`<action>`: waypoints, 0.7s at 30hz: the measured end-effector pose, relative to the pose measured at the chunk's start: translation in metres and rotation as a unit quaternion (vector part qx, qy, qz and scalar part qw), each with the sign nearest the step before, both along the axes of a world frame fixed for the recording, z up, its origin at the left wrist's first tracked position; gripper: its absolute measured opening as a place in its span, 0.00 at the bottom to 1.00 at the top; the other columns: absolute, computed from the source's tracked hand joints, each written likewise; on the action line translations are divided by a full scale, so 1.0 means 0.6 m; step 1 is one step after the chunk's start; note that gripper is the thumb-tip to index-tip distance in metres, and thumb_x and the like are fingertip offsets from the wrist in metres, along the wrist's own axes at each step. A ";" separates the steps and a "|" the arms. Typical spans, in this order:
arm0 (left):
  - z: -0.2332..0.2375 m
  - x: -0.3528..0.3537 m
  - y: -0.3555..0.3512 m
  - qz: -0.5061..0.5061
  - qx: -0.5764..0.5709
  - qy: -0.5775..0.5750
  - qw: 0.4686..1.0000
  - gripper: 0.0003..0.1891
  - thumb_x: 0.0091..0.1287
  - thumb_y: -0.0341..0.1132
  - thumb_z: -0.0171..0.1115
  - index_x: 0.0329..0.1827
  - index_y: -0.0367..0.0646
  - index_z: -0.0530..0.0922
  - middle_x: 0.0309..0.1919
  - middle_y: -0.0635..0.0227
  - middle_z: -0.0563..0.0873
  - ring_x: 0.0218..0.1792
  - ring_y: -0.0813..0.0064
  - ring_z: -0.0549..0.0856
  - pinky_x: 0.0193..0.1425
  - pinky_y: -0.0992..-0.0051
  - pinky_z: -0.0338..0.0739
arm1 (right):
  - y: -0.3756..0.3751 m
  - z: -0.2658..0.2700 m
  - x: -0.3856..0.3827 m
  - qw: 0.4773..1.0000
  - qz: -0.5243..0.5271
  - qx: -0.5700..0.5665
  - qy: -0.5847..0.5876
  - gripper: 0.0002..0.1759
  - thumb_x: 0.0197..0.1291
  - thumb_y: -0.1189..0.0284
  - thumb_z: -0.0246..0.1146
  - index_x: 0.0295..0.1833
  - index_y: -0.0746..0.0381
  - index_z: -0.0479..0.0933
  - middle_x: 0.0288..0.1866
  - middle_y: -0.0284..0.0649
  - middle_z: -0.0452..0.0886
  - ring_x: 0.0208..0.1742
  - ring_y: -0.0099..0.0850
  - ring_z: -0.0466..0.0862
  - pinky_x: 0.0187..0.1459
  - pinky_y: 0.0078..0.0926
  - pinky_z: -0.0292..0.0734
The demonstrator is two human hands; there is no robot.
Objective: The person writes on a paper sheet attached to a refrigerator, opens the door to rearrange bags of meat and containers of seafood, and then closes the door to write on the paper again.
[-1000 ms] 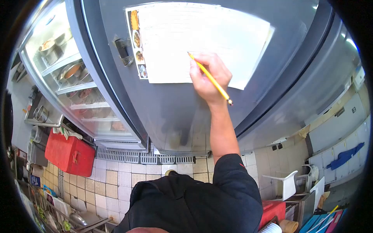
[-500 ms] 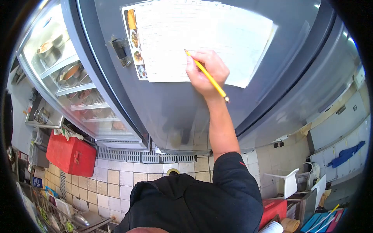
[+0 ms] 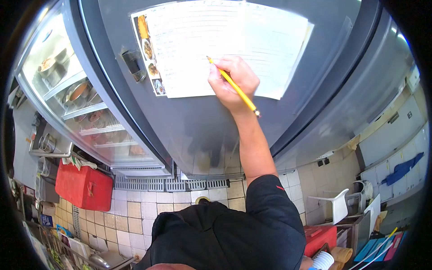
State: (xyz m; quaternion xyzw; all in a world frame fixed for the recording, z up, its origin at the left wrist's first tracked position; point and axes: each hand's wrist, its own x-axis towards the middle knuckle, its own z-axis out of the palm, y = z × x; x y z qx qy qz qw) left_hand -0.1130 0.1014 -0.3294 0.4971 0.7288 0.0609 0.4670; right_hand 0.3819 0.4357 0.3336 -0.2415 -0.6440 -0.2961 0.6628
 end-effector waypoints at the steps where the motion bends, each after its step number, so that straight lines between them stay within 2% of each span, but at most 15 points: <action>1: 0.000 0.000 0.000 -0.003 -0.001 0.000 1.000 0.23 0.60 0.51 0.58 0.37 0.36 0.85 0.36 0.43 0.86 0.43 0.49 0.87 0.48 0.59 0.79 | 0.000 0.000 -0.002 1.000 -0.004 0.001 0.002 0.10 0.46 0.85 0.69 0.34 0.64 0.78 0.30 0.42 0.82 0.27 0.29 0.81 0.28 0.21 0.77; 2: 0.000 0.000 0.002 -0.005 0.000 0.001 1.000 0.23 0.60 0.51 0.58 0.37 0.36 0.85 0.36 0.43 0.86 0.43 0.49 0.87 0.48 0.59 0.78 | 0.000 0.000 -0.003 1.000 -0.009 0.002 0.004 0.11 0.45 0.85 0.69 0.34 0.63 0.78 0.29 0.41 0.81 0.26 0.31 0.81 0.28 0.23 0.77; 5: -0.001 0.001 0.002 -0.012 0.001 0.001 1.000 0.22 0.61 0.49 0.57 0.36 0.36 0.85 0.36 0.43 0.86 0.44 0.49 0.87 0.49 0.59 0.78 | -0.011 0.001 0.007 0.998 0.018 -0.047 -0.030 0.08 0.50 0.87 0.68 0.34 0.66 0.77 0.33 0.43 0.83 0.28 0.25 0.82 0.29 0.16 0.77; 8: -0.001 0.005 0.006 -0.020 0.005 0.004 1.000 0.21 0.61 0.48 0.56 0.36 0.36 0.85 0.37 0.44 0.86 0.44 0.48 0.86 0.49 0.58 0.78 | -0.015 -0.005 0.024 0.978 0.182 -0.099 0.024 0.07 0.54 0.88 0.64 0.36 0.66 0.77 0.35 0.44 0.83 0.28 0.26 0.81 0.27 0.17 0.76; 11: 0.009 0.010 0.012 -0.027 0.008 0.005 1.000 0.21 0.62 0.47 0.55 0.35 0.36 0.85 0.37 0.44 0.86 0.44 0.48 0.86 0.49 0.58 0.78 | -0.047 -0.001 0.047 0.899 0.365 -0.204 0.132 0.06 0.60 0.86 0.59 0.41 0.66 0.77 0.37 0.46 0.83 0.29 0.28 0.82 0.25 0.18 0.76; 12: 0.009 0.011 0.013 -0.029 0.010 0.006 1.000 0.20 0.62 0.47 0.54 0.35 0.36 0.84 0.37 0.44 0.86 0.44 0.48 0.86 0.50 0.58 0.78 | -0.063 -0.001 0.068 0.878 0.393 -0.219 0.163 0.07 0.66 0.82 0.57 0.48 0.66 0.76 0.38 0.47 0.83 0.30 0.30 0.83 0.24 0.20 0.77; 14: 0.011 0.013 0.021 -0.034 0.011 0.009 0.999 0.20 0.62 0.46 0.54 0.35 0.36 0.84 0.37 0.44 0.86 0.44 0.47 0.86 0.50 0.58 0.78 | -0.093 0.009 0.106 0.884 0.392 -0.146 0.208 0.11 0.73 0.73 0.54 0.55 0.67 0.75 0.38 0.49 0.84 0.31 0.30 0.84 0.26 0.21 0.79; 15: 0.011 0.015 0.024 -0.036 0.012 0.010 0.999 0.20 0.62 0.45 0.53 0.35 0.36 0.84 0.37 0.44 0.86 0.44 0.47 0.86 0.50 0.58 0.78 | -0.110 0.011 0.129 0.910 0.314 -0.100 0.252 0.14 0.75 0.70 0.52 0.56 0.68 0.74 0.39 0.49 0.84 0.31 0.31 0.84 0.27 0.22 0.80; 16: 0.012 0.016 0.027 -0.039 0.013 0.012 0.999 0.20 0.63 0.45 0.53 0.35 0.36 0.84 0.37 0.44 0.86 0.44 0.47 0.86 0.50 0.58 0.78 | -0.122 0.015 0.153 0.944 0.177 -0.056 0.273 0.14 0.76 0.70 0.51 0.56 0.67 0.75 0.39 0.48 0.84 0.33 0.33 0.85 0.29 0.24 0.80; 17: 0.011 0.019 0.029 -0.039 0.016 0.012 0.999 0.19 0.63 0.45 0.52 0.34 0.36 0.84 0.37 0.44 0.86 0.44 0.47 0.86 0.50 0.58 0.78 | -0.129 0.012 0.173 0.952 0.017 -0.010 0.306 0.15 0.76 0.69 0.52 0.57 0.68 0.75 0.41 0.47 0.85 0.38 0.33 0.85 0.37 0.24 0.81; 19: 0.012 0.024 0.029 -0.044 0.015 0.014 0.999 0.19 0.63 0.44 0.52 0.34 0.36 0.84 0.38 0.44 0.86 0.44 0.46 0.85 0.51 0.57 0.78 | -0.127 -0.004 0.237 0.936 -0.176 0.055 0.299 0.16 0.75 0.67 0.54 0.57 0.68 0.75 0.47 0.44 0.84 0.46 0.30 0.84 0.48 0.24 0.78; 21: 0.013 0.028 0.033 -0.047 0.020 0.016 0.999 0.19 0.64 0.43 0.51 0.34 0.36 0.84 0.38 0.44 0.86 0.44 0.46 0.85 0.51 0.57 0.78 | -0.124 -0.027 0.284 0.929 -0.174 -0.002 0.326 0.17 0.75 0.66 0.55 0.57 0.68 0.75 0.51 0.42 0.83 0.51 0.29 0.81 0.53 0.25 0.76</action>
